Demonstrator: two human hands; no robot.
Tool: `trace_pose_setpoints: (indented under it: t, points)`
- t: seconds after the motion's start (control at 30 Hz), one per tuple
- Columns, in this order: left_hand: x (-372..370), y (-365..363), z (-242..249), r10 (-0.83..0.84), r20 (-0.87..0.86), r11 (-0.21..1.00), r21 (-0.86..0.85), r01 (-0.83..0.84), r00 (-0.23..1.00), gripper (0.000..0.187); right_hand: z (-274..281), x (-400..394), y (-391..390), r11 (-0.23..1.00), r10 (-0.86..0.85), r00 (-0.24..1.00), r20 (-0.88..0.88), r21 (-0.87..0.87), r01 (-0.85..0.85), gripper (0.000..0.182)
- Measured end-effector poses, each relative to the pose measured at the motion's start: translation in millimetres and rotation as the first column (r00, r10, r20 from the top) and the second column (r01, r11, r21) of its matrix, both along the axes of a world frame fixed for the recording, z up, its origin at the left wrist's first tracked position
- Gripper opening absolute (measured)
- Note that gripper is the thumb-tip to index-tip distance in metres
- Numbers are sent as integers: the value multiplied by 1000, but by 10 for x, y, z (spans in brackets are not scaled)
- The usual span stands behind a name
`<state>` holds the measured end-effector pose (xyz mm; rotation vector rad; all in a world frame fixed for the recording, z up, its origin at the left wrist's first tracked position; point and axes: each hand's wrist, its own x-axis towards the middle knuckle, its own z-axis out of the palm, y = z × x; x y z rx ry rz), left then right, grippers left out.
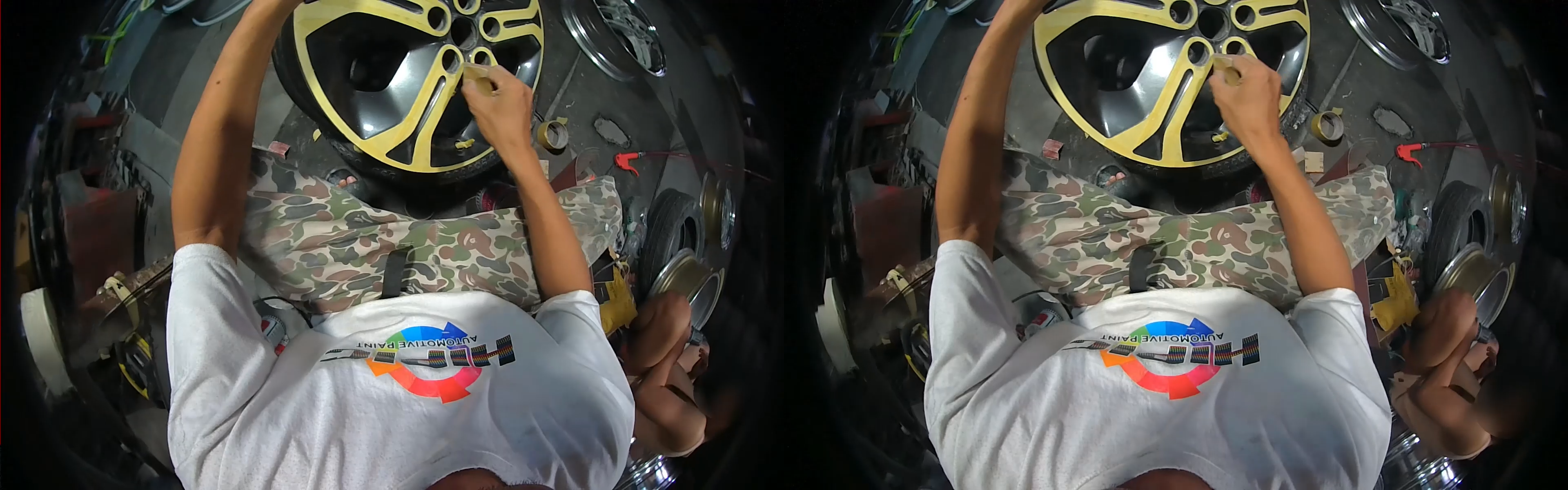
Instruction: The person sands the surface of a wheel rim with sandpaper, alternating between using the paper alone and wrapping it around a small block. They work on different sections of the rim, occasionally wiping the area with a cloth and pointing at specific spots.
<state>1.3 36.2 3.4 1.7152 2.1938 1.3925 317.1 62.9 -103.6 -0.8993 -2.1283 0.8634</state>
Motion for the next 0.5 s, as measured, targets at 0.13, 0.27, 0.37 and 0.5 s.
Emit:
trace_pose_setpoints:
  t: [0.13, 0.27, 0.37, 0.5]
  points:
    - [-39, 0, -8, -21, 4, 999, 26, 21, 1000, 36, -135, -69, -24, 989, -77, 982, -172, -142, 52, 21]
    - [-3, -21, -7, 11, -70, 1000, 15, -10, 997, 36, -125, -207, 110, 998, -56, 979, -198, -28, 51, 18]
    - [-60, -3, -42, -42, 27, 999, 26, 41, 999, 36, -114, -235, 108, 997, -78, 980, -185, -31, 73, 18]
    - [15, -36, 52, 25, -140, 999, -15, -28, 990, 36, -138, -182, 102, 995, -88, 982, -169, -57, 80, 17]
